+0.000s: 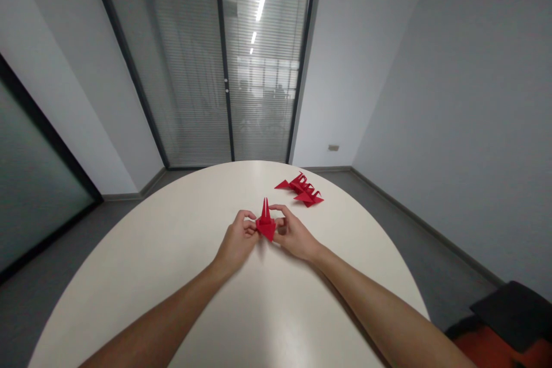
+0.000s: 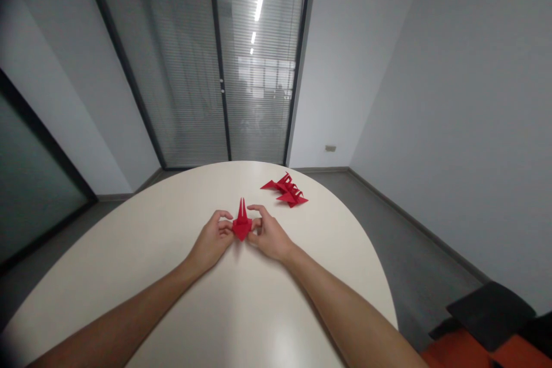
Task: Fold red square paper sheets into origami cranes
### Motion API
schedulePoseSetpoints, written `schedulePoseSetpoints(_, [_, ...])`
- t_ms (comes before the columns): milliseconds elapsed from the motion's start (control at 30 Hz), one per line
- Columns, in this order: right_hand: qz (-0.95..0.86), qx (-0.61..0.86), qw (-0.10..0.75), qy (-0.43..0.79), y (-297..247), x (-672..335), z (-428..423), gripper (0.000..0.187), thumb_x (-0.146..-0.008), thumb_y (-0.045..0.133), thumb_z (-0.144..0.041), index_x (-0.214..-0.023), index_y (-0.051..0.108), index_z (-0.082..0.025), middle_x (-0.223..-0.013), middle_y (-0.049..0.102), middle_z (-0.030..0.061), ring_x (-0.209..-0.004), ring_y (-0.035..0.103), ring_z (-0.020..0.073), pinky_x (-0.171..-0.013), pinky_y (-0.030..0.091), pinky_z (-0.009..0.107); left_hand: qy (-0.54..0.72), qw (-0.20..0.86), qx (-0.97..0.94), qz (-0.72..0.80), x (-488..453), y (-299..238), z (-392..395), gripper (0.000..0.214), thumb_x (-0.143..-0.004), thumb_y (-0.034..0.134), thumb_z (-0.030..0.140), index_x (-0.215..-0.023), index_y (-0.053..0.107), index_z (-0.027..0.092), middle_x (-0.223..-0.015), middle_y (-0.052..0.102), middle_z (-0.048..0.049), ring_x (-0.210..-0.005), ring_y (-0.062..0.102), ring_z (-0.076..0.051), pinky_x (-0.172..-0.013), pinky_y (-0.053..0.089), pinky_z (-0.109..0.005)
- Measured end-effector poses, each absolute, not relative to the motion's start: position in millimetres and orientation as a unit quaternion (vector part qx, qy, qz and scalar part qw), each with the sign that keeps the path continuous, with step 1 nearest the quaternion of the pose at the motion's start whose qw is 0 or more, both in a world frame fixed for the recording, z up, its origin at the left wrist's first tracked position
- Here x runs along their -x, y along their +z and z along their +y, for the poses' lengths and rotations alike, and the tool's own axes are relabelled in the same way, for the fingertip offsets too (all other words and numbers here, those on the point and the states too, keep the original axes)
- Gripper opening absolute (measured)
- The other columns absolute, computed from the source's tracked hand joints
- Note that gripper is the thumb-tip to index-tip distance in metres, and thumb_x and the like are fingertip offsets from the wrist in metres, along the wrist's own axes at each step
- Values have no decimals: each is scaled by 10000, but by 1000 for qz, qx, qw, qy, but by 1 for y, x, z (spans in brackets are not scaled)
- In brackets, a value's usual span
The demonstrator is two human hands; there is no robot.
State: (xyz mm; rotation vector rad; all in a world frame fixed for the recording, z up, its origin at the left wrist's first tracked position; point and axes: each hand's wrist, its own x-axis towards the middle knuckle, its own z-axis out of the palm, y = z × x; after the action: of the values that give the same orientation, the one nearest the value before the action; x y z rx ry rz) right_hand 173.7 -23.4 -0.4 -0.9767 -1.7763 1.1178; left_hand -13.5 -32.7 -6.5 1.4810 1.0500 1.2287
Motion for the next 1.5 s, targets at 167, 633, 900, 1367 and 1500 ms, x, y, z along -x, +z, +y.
schedulePoseSetpoints(167, [-681, 383, 405, 474, 0, -175, -23, 573, -787, 757, -390, -1249, 476, -199, -714, 635, -49, -618, 547, 121, -605, 405, 243, 507, 461, -590, 428, 13, -8, -31, 320, -718, 639, 243, -976, 453, 221, -723, 693, 19, -632, 653, -148, -560, 419, -211])
schedulePoseSetpoints(633, [-690, 415, 390, 447, 5, -181, -25, 537, -781, 740, -319, -1250, 503, -208, -742, 651, -29, -640, 565, 130, -608, 423, 246, 536, 431, -573, 446, 13, -4, -32, 305, -714, 665, 282, -956, 490, 217, -764, 702, 5, -739, 700, -172, -667, 499, -263])
schedulePoseSetpoints(900, [-701, 411, 388, 436, 7, -182, -26, 509, -805, 722, -338, -1255, 537, -191, -765, 688, -9, -654, 577, 136, -636, 431, 261, 523, 453, -581, 430, 13, -2, -33, 384, -717, 734, 380, -965, 486, 224, -752, 703, 4, -729, 700, -179, -691, 513, -281])
schedulePoseSetpoints(1367, [-769, 427, 424, 215, 14, -188, -24, 262, -888, 564, -173, -1120, 681, -203, -1022, 717, 70, -913, 644, 209, -852, 498, 351, 516, 389, -629, 432, 17, -5, -33, 195, -777, 698, 295, -899, 578, 203, -845, 725, -26, -782, 715, -176, -751, 553, -291])
schedulePoseSetpoints(1500, [-770, 404, 455, 190, 18, -189, -25, 348, -947, 542, -233, -1287, 616, -241, -1112, 702, 79, -938, 648, 213, -878, 500, 368, 511, 399, -630, 427, 18, -6, -32, 191, -780, 697, 281, -910, 580, 205, -860, 738, -32, -802, 731, -191, -765, 565, -303])
